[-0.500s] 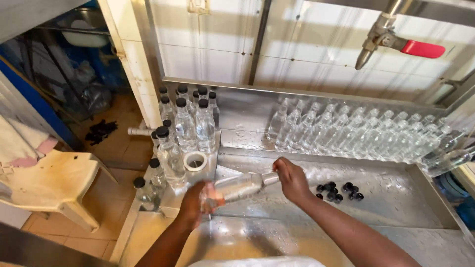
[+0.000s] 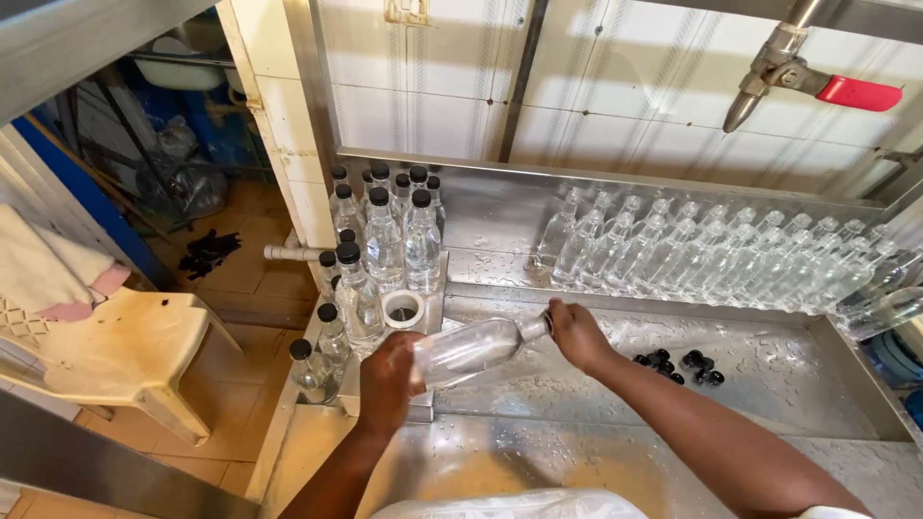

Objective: Manually filling glass bottles with water from a tap and applying plastic caps to them at a workstation.

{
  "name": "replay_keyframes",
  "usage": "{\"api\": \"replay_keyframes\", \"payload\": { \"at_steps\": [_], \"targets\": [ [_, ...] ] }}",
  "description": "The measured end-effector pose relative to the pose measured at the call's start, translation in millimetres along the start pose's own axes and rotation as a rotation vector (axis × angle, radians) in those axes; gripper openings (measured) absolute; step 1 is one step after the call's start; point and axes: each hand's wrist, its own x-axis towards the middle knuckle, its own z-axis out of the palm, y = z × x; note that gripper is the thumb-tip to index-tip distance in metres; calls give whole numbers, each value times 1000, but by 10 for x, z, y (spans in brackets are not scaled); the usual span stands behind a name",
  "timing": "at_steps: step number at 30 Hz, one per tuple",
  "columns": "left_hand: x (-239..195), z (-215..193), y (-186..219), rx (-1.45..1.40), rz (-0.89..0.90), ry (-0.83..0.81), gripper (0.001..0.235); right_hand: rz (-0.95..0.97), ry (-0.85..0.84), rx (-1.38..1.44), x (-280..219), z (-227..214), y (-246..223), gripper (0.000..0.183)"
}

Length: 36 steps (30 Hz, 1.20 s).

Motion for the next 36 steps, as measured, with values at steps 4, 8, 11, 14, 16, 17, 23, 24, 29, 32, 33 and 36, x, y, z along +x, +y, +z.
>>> {"api": "replay_keyframes", "payload": {
  "at_steps": [4,8,11,14,16,17,23,24,29,32,33,36],
  "targets": [
    [132,-300,-251,772,1075,-269,52,555,-356,15,24,42,-19,56],
    [390,-628,-854,1012,1128,-322,102,320,-305,-276,134,-104,-673,74],
    [487,-395,-1108,823,693,-71,94,-80,-210,-336,107,84,-1385,70],
    [560,-146,-1037,810,627,121,81,-145,-254,-614,125,567,-2036,68],
    [581,-155,-1094,935,623,234,83,-163,-187,-573,279,826,-1936,67],
    [609,-154,-1119,1054,617,359,88,-187,-125,-536,371,949,-1885,66],
    [594,-299,-1090,1020,695,443,82,-177,-338,115,248,665,-1142,45],
    [639,-339,-1129,1011,688,422,82,-158,-330,107,246,686,-828,45],
    [634,-309,-1149,1125,1004,571,74,40,-255,-125,-51,709,1085,14],
    [632,-274,-1045,1020,1044,551,74,124,-188,-656,-110,532,2626,33],
    [628,-239,-1079,1019,1044,553,74,123,-188,-657,-143,284,2823,33],
    [461,-112,-1194,1101,1013,676,58,395,31,-600,-250,-255,3596,31]
  ]
}}
